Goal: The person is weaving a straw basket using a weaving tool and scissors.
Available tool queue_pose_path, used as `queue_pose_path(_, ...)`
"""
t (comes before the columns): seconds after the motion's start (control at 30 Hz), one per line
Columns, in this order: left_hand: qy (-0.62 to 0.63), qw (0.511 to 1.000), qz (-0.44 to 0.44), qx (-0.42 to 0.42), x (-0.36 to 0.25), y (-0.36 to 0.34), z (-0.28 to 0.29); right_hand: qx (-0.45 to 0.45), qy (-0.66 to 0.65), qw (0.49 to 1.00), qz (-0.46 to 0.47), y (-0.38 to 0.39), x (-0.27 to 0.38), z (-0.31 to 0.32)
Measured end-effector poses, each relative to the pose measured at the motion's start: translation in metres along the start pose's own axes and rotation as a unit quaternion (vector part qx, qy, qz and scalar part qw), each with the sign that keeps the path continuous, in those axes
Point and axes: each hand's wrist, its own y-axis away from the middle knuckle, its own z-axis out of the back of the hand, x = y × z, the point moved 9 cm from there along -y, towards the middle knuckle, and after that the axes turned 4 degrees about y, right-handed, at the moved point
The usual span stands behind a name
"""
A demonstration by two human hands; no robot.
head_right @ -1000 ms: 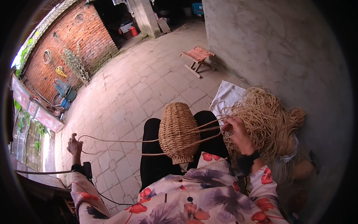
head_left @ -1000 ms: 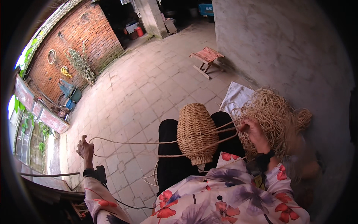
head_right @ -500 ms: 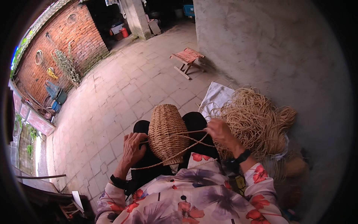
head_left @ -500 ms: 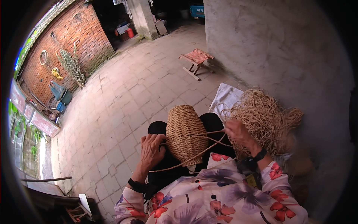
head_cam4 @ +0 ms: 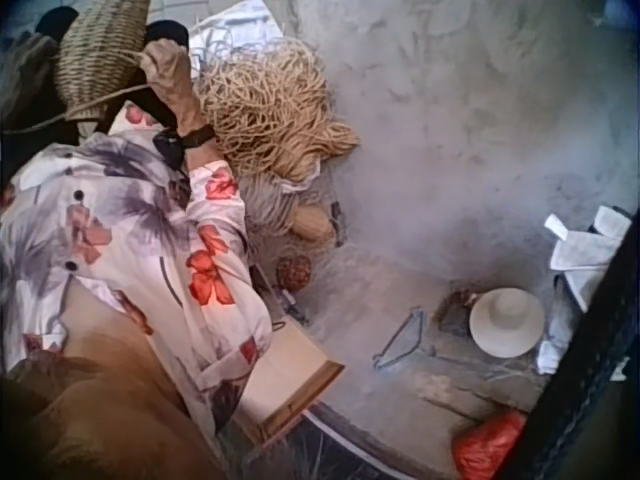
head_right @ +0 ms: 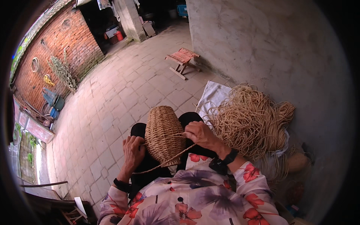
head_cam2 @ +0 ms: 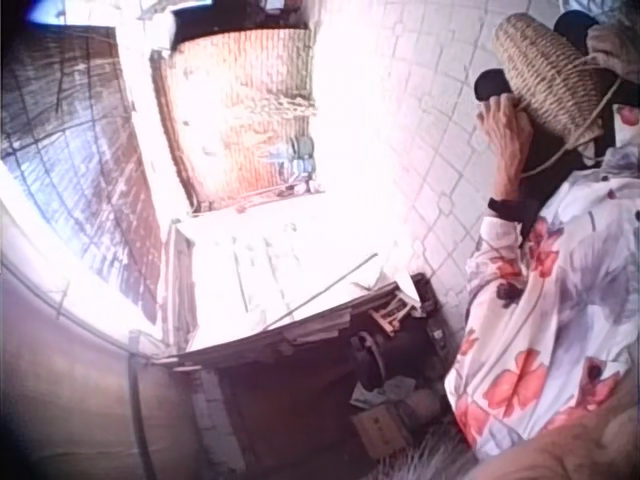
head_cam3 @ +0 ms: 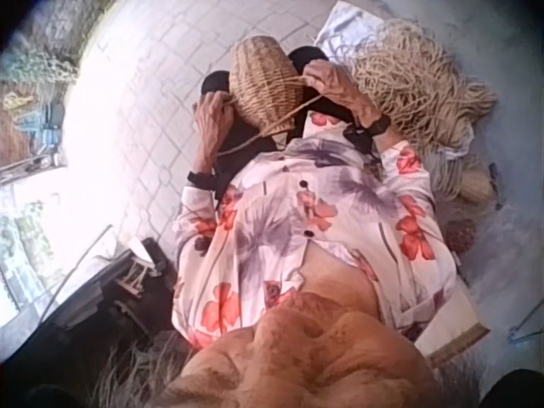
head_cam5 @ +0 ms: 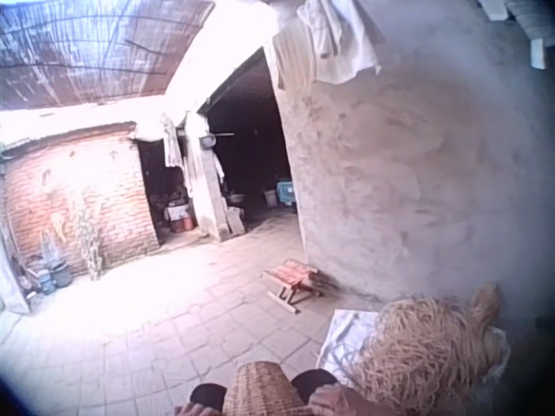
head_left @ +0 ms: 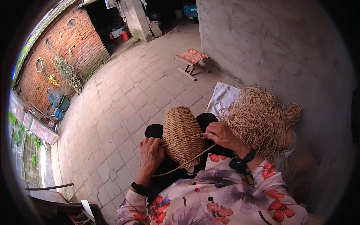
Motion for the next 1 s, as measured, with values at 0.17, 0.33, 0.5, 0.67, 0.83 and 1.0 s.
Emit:
queue_pose_path(0.17, -0.016, 1.000, -0.002, -0.022, -0.002, 0.002, 0.006, -0.051, 0.234, 0.941, -0.238, 0.133, -0.177, 0.098)
queue_pose_path(0.33, -0.028, 0.999, 0.004, -0.018, 0.001, 0.002, 0.005, -0.067, 0.382, 0.839, -0.381, 0.185, -0.226, 0.139)
queue_pose_path(0.5, -0.030, 0.999, -0.005, -0.010, -0.003, 0.001, 0.005, -0.097, 0.037, 0.990, -0.095, 0.026, -0.045, 0.046)
queue_pose_path(0.67, -0.041, 0.999, -0.002, -0.016, 0.003, 0.003, 0.004, 0.029, -0.047, 0.998, -0.033, -0.001, 0.002, 0.003)
queue_pose_path(0.83, -0.226, 0.969, 0.078, -0.058, 0.136, 0.043, 0.070, -0.041, 0.121, 0.979, -0.161, 0.114, -0.175, 0.070)
queue_pose_path(1.0, -0.333, 0.837, 0.434, -0.024, 0.291, 0.158, 0.197, -0.074, 0.342, 0.754, -0.556, 0.300, -0.309, 0.208)
